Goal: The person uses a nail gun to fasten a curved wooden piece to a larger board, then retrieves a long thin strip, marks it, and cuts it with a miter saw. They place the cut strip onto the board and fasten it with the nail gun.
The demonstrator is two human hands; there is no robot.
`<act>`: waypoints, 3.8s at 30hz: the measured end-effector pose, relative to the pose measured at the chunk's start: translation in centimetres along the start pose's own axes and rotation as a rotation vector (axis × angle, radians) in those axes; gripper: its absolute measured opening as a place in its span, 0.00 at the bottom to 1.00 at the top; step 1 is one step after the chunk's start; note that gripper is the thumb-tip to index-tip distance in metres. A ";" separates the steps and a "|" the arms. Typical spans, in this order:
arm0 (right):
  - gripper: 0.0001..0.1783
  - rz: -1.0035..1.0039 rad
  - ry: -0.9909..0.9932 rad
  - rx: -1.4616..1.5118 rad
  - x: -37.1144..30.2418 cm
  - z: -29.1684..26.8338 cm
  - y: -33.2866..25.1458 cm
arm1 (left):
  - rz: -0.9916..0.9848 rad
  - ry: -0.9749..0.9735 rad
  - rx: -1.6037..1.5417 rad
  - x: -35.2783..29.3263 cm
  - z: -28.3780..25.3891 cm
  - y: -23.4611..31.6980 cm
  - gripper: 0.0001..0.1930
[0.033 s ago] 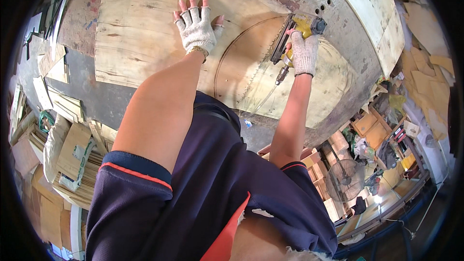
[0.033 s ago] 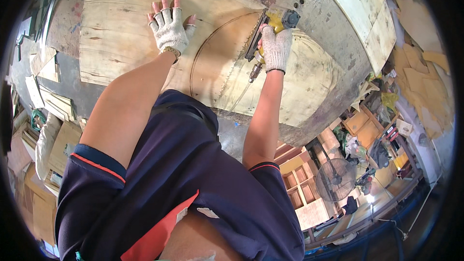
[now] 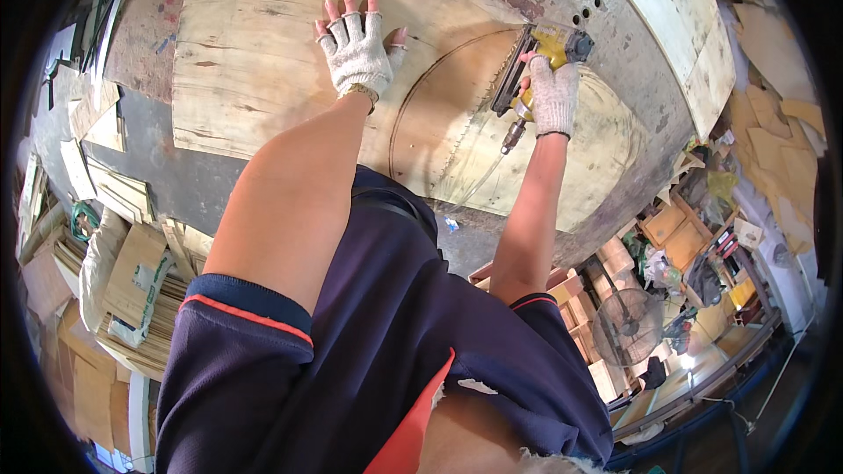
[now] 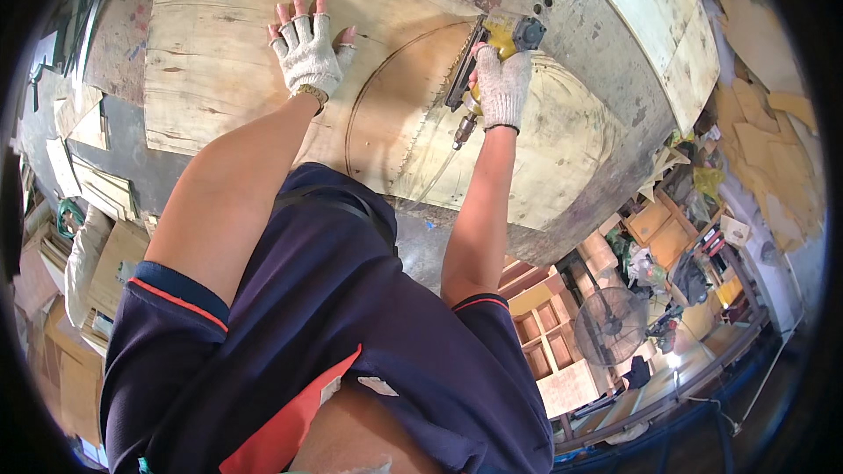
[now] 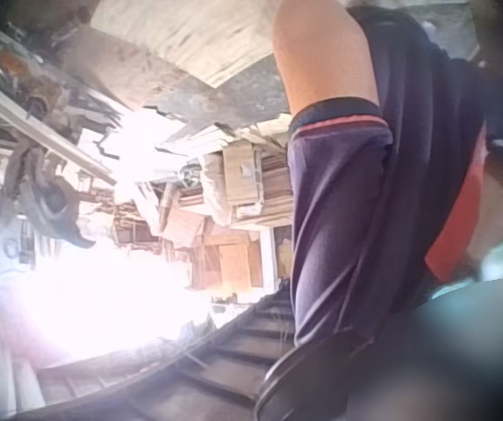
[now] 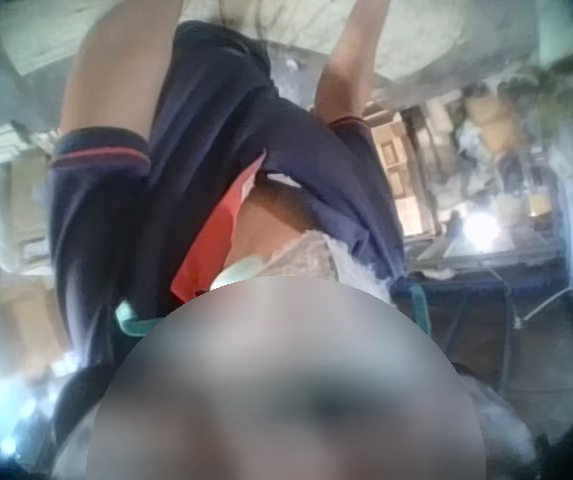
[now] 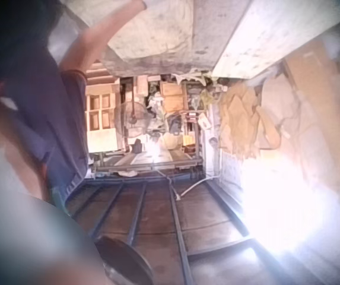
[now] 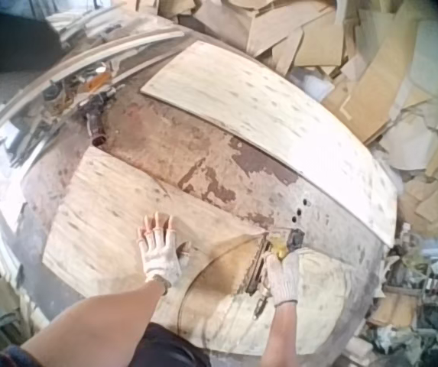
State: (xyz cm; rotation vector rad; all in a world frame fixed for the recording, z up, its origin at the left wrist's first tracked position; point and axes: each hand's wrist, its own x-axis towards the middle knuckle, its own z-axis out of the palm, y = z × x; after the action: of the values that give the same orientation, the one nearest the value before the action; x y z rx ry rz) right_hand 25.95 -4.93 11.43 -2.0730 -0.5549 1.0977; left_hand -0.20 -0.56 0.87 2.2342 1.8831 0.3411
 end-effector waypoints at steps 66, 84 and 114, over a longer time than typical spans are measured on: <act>0.08 0.070 -0.028 -0.151 -1.2 0.3 1.8 | 0.008 0.024 -0.041 0.6 0.5 -0.1 0.41; 0.08 0.083 -0.003 -0.129 -2.2 0.4 1.4 | 0.011 0.012 -0.033 0.7 0.5 -0.1 0.42; 0.08 0.046 0.000 -0.233 -2.7 0.6 2.2 | 0.018 0.029 -0.036 0.6 0.6 -0.2 0.42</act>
State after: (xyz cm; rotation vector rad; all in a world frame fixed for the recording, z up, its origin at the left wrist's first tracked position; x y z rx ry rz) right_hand 24.02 -7.91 10.92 -2.2958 -0.6646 1.1026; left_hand -0.11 0.07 0.26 2.2361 1.8573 0.4092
